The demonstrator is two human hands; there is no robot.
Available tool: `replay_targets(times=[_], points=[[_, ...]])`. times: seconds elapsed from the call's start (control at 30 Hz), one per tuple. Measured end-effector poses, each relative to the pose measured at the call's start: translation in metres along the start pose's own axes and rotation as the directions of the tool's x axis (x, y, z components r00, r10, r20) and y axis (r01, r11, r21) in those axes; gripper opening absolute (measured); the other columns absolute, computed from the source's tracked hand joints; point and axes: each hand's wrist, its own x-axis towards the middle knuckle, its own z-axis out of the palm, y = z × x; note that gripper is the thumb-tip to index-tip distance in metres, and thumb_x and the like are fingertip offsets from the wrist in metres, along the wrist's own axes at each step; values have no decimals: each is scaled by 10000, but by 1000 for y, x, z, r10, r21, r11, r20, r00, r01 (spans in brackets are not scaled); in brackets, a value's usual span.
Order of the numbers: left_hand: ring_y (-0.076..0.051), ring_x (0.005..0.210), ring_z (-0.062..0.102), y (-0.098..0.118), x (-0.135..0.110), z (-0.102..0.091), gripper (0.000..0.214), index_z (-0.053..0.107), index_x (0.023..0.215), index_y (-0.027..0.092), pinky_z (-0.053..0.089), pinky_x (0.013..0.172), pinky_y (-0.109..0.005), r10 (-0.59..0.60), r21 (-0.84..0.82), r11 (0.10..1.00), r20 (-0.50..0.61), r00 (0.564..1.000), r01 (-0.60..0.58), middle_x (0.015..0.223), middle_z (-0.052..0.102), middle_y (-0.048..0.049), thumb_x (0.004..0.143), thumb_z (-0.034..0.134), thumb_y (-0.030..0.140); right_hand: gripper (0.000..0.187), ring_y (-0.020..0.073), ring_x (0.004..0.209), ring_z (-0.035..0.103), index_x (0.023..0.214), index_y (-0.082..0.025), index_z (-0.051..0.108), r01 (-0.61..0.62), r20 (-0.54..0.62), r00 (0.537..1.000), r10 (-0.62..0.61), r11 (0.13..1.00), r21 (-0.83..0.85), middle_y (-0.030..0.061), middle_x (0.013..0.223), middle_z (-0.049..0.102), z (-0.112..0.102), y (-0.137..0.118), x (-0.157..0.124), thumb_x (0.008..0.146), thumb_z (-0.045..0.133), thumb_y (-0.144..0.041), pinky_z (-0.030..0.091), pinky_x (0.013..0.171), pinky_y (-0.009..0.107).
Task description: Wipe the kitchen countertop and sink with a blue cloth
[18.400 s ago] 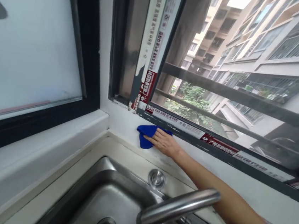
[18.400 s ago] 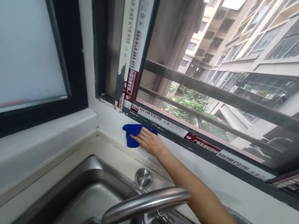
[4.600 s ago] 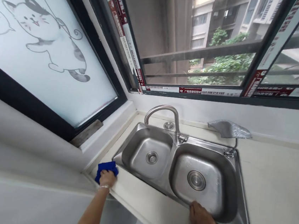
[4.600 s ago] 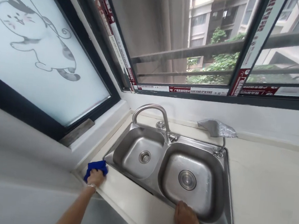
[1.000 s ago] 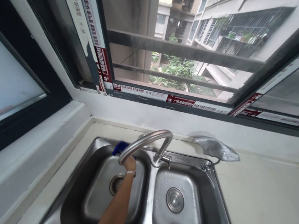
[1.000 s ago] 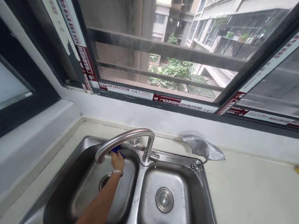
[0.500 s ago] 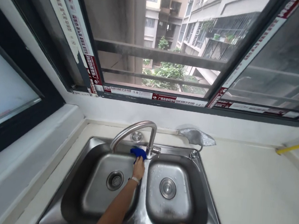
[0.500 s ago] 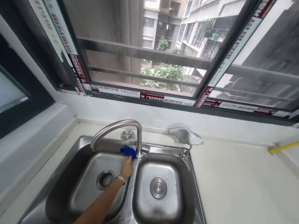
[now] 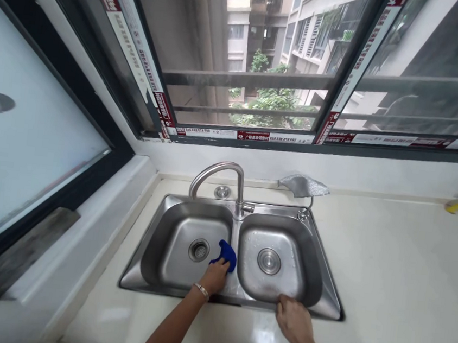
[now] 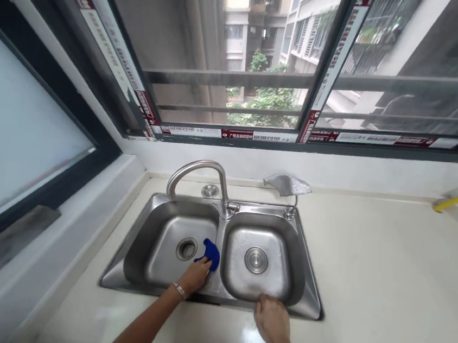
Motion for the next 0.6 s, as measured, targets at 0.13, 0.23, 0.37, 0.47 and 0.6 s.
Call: replay_targets(times=[0.13, 0.23, 0.37, 0.47, 0.6], points=[[-241, 1150, 674, -9, -42, -12, 298, 634, 1262, 165, 555, 1057, -513, 64, 70, 994, 184, 981, -78, 1336, 665, -112, 969, 582, 177, 363, 211, 936, 740, 996, -171, 731, -11, -7, 1000, 11, 1000, 16, 121, 1006, 786, 2, 0, 0, 1014, 368, -181, 476, 838, 279], [-248, 1173, 673, -9, -60, -23, 289, 648, 1239, 156, 552, 1063, -520, 62, 112, 990, 241, 969, -91, 1324, 681, -114, 963, 561, 141, 352, 217, 938, 734, 983, -170, 728, 9, -35, 999, -7, 999, 40, 120, 997, 785, 4, 1, -1, 1017, 379, -180, 473, 840, 284], [-309, 1218, 667, 12, -79, -27, 423, 659, 1250, 155, 541, 1067, -539, 38, 150, 986, 237, 971, -75, 1442, 613, -170, 887, 486, 23, 348, 222, 936, 732, 978, -176, 725, 47, -74, 996, -43, 998, 48, 108, 979, 784, 7, 4, -2, 1018, 379, -162, 470, 831, 287], [-343, 1242, 652, 30, -92, -27, 548, 645, 1302, 195, 538, 1058, -541, 34, 152, 986, 211, 977, -68, 1532, 535, -169, 829, 446, 4, 333, 220, 914, 734, 973, -178, 721, 71, -109, 992, -62, 994, 81, 99, 962, 783, 11, 7, -1, 1015, 391, -166, 472, 821, 286], [-350, 1222, 662, 52, -91, -25, 522, 659, 1278, 216, 547, 1031, -527, 48, 141, 987, 171, 984, -72, 1443, 628, -139, 823, 455, 61, 319, 211, 932, 732, 1027, -197, 720, 105, -172, 983, -68, 971, 216, 82, 1008, 781, 17, 10, 2, 1000, 402, -176, 489, 817, 287]])
